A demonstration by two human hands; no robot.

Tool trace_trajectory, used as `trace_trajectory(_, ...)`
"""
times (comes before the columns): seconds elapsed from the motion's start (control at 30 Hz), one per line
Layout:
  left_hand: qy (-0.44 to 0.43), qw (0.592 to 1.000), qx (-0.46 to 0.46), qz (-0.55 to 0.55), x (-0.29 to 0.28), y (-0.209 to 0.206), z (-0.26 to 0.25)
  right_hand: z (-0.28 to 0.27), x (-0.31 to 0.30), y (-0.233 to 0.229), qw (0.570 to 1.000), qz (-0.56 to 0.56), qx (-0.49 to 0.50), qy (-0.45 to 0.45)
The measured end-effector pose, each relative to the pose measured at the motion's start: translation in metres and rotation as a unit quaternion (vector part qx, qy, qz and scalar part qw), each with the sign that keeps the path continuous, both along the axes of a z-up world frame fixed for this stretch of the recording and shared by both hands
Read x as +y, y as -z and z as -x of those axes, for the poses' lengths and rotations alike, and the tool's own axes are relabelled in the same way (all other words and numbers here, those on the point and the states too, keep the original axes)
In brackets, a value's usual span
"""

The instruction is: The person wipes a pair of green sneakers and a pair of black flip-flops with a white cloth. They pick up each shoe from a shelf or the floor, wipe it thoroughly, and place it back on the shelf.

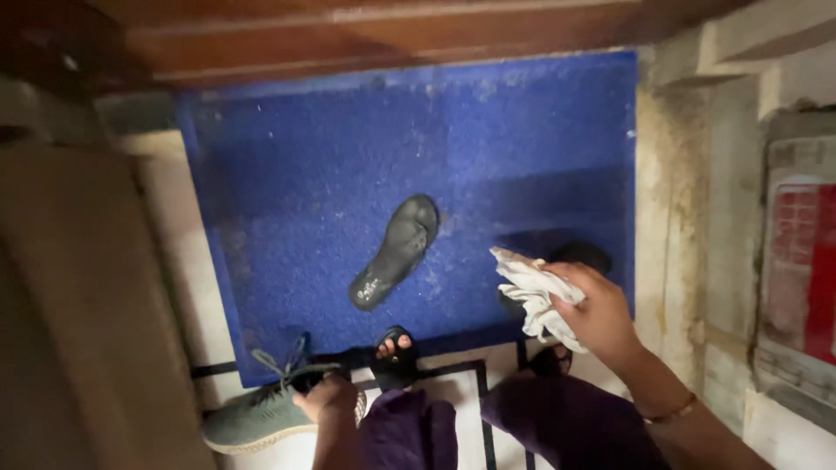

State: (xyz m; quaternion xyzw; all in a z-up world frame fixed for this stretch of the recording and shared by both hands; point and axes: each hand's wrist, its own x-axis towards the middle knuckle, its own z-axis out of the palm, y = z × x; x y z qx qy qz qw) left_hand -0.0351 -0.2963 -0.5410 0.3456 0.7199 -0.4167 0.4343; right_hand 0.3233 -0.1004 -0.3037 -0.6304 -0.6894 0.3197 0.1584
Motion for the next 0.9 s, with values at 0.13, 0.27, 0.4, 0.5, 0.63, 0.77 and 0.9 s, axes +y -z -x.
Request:
trace_trajectory(0.13, 0.004, 0.998, -0.020, 0.055, 0.029, -0.076, 0.026, 0.008, -0.004, -0.051, 0.997, 0.063, -0.004, 0.038)
trace_trajectory(0.27, 0.005, 0.998, -0.060, -0.031, 0.077, -0.186, 0.035, 0.013, 0.006, -0.121, 0.999, -0.007, 0.032, 0.014)
trace_trajectory(0.4, 0.084, 0.983, -0.152, -0.060, 0.132, -0.308, 0.005, 0.008, 0.001, -0.215, 0.998, -0.020, 0.054, 0.022)
trace_trajectory(0.5, 0.179, 0.941, -0.208, -0.198, 0.167, -0.399, -0.036, -0.006, -0.006, -0.288, 0.990, 0.003, 0.126, 0.059)
trace_trajectory(0.63, 0.266, 0.827, -0.307, -0.387, 0.200, -0.518, -0.099, -0.042, -0.026, -0.369, 0.992, 0.061, 0.057, 0.097)
trace_trajectory(0.77, 0.361, 0.743, -0.361, -0.433, 0.210, -0.646, -0.144, -0.081, -0.036, -0.438, 0.986, 0.018, -0.057, 0.154)
trace_trajectory(0.9, 0.466, 0.580, -0.412, -0.525, 0.227, -0.768, -0.188, -0.114, -0.055, -0.503, 0.782, 0.136, 0.500, 0.346)
